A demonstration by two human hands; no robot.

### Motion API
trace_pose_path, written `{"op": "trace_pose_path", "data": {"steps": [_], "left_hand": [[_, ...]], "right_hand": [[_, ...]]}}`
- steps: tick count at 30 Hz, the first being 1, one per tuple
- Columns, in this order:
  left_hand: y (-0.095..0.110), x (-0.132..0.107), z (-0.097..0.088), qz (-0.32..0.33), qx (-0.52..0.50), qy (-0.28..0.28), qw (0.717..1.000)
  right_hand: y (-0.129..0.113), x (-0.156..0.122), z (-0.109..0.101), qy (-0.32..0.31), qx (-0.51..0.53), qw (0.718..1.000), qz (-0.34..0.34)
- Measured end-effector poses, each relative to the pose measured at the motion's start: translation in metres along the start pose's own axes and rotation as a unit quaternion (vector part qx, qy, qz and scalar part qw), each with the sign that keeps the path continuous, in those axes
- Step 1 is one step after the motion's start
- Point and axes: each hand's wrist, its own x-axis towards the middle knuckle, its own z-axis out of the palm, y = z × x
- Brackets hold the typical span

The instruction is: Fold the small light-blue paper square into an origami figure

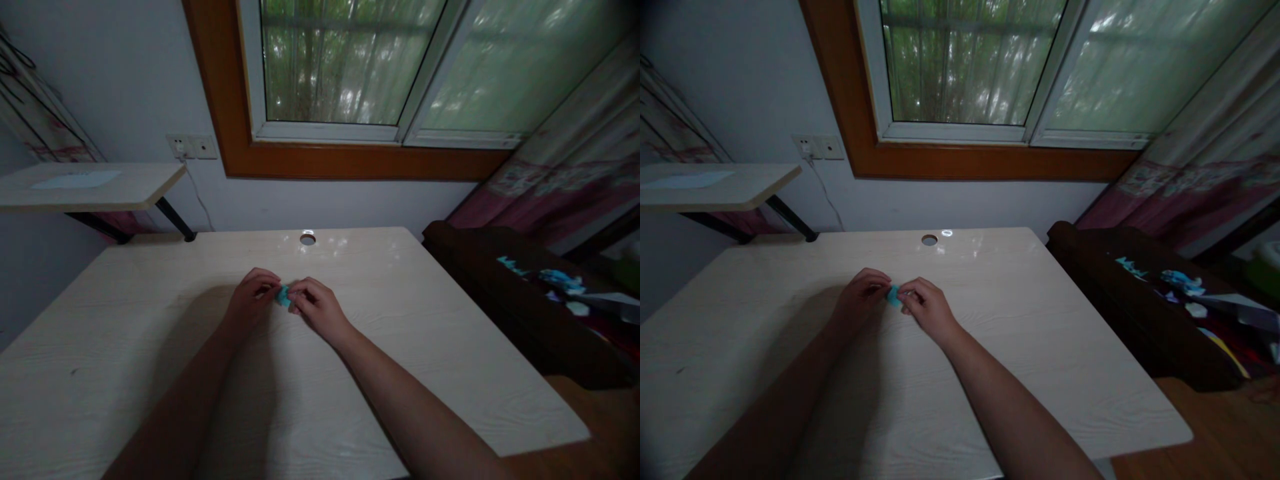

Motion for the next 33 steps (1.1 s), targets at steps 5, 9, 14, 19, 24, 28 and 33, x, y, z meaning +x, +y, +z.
{"op": "trace_pose_path", "data": {"steps": [5, 9, 14, 19, 24, 28, 33], "left_hand": [[-0.002, 0.0, 0.001, -0.001, -0.016, -0.004, 1.0], [-0.001, -0.001, 0.002, -0.015, -0.046, 0.0, 0.999], [0.005, -0.002, 0.002, -0.055, -0.079, 0.018, 0.995], [0.007, -0.003, 0.004, -0.157, -0.133, -0.019, 0.978], [0.004, -0.002, 0.006, -0.199, -0.162, -0.014, 0.966], [0.0, -0.001, 0.005, -0.205, -0.162, 0.001, 0.965], [-0.005, -0.003, 0.005, -0.194, -0.122, 0.001, 0.973]], "right_hand": [[-0.004, 0.001, -0.003, 0.013, -0.039, 0.999, -0.024], [-0.005, 0.001, -0.004, 0.019, -0.068, 0.997, -0.04], [-0.002, 0.001, -0.004, 0.032, -0.046, 0.998, -0.02], [0.003, 0.001, -0.004, 0.057, -0.007, 0.998, 0.014], [0.004, 0.001, -0.005, 0.045, 0.014, 0.998, 0.027], [0.004, 0.0, -0.004, 0.039, 0.011, 0.999, 0.035], [0.003, 0.0, -0.002, 0.047, 0.02, 0.996, 0.069]]}}
